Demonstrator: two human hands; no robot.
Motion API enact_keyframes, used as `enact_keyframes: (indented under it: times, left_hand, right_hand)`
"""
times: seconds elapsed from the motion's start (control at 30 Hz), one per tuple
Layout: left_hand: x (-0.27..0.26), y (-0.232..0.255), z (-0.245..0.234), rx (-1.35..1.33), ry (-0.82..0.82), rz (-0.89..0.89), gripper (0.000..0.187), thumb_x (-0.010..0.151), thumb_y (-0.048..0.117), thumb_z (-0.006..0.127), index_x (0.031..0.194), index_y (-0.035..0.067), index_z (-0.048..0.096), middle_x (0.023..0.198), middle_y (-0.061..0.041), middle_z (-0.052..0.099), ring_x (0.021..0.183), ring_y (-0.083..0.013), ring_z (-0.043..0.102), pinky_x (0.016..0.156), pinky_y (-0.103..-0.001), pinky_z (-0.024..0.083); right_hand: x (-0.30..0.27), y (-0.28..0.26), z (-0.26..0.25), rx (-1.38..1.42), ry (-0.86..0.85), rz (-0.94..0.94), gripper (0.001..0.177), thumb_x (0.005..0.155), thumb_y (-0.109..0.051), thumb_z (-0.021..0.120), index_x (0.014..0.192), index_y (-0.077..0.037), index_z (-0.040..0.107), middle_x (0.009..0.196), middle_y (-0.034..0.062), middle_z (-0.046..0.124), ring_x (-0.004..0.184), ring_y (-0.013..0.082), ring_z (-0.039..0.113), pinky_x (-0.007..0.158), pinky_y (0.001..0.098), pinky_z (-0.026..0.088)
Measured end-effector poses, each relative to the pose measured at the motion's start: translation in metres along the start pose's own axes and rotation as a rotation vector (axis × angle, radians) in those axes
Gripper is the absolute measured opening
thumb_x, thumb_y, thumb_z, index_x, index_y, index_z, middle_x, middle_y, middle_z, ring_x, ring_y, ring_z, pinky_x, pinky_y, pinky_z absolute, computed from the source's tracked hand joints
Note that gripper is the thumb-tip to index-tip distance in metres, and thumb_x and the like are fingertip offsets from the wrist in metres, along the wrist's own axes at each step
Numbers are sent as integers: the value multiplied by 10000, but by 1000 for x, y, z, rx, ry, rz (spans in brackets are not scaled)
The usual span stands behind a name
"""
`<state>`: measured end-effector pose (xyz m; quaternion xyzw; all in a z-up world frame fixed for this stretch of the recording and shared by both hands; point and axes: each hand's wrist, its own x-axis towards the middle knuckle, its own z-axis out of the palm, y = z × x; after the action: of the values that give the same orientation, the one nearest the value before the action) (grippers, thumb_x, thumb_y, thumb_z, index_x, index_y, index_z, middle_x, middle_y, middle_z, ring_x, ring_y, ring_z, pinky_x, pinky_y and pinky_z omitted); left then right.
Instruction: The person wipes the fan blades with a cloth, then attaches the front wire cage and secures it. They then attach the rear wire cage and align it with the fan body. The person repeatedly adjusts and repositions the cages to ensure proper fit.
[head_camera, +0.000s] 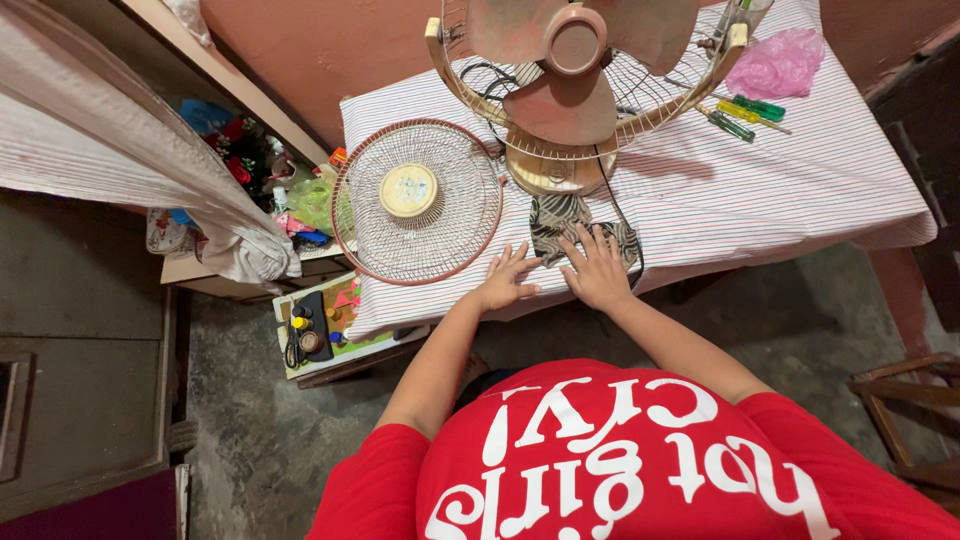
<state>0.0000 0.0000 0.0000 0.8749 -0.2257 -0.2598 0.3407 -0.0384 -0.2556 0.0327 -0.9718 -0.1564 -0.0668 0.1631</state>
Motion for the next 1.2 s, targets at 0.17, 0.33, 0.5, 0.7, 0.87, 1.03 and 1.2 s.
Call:
enact_keyframes:
  times: [0.17, 0.33, 0.5, 0.7, 0.87, 1.03, 1.2]
  left_hand:
    - [0, 2, -1, 10, 10, 5, 756, 855, 488, 727, 1534, 268, 478, 1737, -107, 73, 1590, -369, -92, 1240, -542, -50]
    - [0, 1, 1, 8, 29, 19, 757, 856, 489, 721, 1536, 265, 477, 1735, -106, 88, 1594, -366, -82, 1242, -541, -45]
    - [-1, 2, 1, 6, 22, 5, 745, 869, 547, 692, 1525, 253, 495, 1737, -108, 76, 1594, -362, -85, 1241, -543, -50]
    - [1, 2, 0, 2, 13, 2, 755, 881, 615, 635, 1530, 257, 490, 1734, -106, 69, 1591, -358, -100, 1235, -542, -63]
    - [1, 1, 0, -5, 17, 3, 741, 884, 646, 601, 1523, 285, 496, 1735, -90, 80, 1592, -347, -97, 1238, -532, -68]
    - [2, -1, 1, -19, 12, -3, 706, 900, 636, 584, 1507, 282, 515, 1737, -89, 82, 1596, -334, -101, 1241, -521, -73]
    - [4, -3, -2, -71, -13, -3, 672, 927, 606, 540, 1505, 265, 518, 1738, -92, 73, 1596, -326, -120, 1234, -525, -91]
  right_hand:
    - [0, 0, 0, -8, 1, 4, 608, 965, -463, 566, 1524, -246, 468, 1608, 183, 344, 1479, 451, 297, 1178, 627, 235]
    - [-1, 0, 1, 5, 0, 10, 605, 966, -461, 568, 1523, -247, 468, 1612, 177, 341, 1492, 443, 287, 1184, 623, 229]
    - [0, -2, 0, -6, -13, 12, 606, 969, -468, 562, 1524, -249, 459, 1613, 178, 330, 1492, 444, 277, 1183, 619, 220]
    - [0, -1, 0, 9, -14, 21, 609, 968, -469, 560, 1527, -252, 453, 1617, 167, 327, 1500, 431, 268, 1191, 614, 213]
    - [0, 0, 0, 16, -32, 38, 637, 967, -481, 562, 1533, -217, 434, 1625, 159, 330, 1511, 418, 259, 1202, 597, 211]
    - [0, 7, 3, 70, -48, 29, 692, 959, -477, 576, 1539, -139, 411, 1623, 172, 319, 1504, 425, 246, 1197, 590, 191]
    - [12, 28, 19, 439, 39, 194, 647, 910, -299, 674, 1493, -73, 506, 1502, 178, 513, 1462, 369, 380, 1202, 491, 243]
